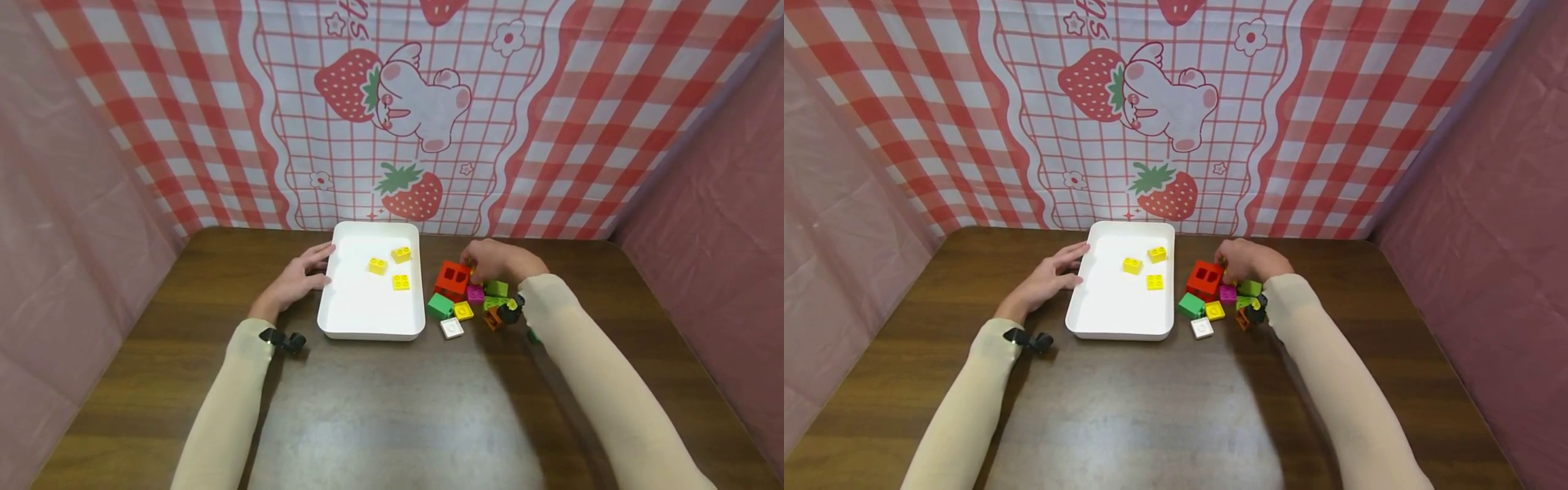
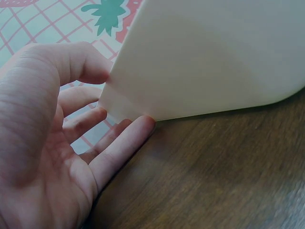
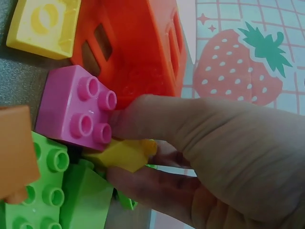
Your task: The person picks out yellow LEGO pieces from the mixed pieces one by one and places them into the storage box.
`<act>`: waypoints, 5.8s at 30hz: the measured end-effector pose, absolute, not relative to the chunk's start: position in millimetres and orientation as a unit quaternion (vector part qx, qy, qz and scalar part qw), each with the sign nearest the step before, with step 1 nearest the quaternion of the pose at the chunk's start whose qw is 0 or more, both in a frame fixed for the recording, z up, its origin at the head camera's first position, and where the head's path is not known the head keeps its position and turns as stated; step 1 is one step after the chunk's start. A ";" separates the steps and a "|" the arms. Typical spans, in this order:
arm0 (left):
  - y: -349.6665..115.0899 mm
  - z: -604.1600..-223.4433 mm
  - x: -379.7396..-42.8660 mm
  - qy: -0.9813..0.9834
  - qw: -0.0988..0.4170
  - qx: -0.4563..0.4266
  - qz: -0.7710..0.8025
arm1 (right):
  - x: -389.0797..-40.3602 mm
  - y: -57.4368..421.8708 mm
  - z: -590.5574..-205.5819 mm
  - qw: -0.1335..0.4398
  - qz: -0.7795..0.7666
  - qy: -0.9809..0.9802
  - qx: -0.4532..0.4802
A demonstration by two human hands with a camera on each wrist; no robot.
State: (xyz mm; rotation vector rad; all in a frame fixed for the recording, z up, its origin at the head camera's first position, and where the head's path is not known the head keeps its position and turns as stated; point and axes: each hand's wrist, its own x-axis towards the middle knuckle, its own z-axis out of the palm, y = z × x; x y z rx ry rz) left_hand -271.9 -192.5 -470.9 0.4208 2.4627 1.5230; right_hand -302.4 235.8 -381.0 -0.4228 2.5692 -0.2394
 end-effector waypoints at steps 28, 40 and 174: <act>-192.2 -470.1 -270.9 0.838 0.106 0.139 0.516 | -303.3 232.3 -393.7 0.234 -0.060 0.951 -0.191; -192.1 -469.4 -270.3 0.840 0.105 0.141 0.514 | -304.6 230.7 -395.3 0.229 -0.052 0.952 -0.197; -192.9 -470.4 -272.1 0.835 0.102 0.152 0.520 | -297.2 61.8 -352.5 0.237 0.000 0.913 -0.332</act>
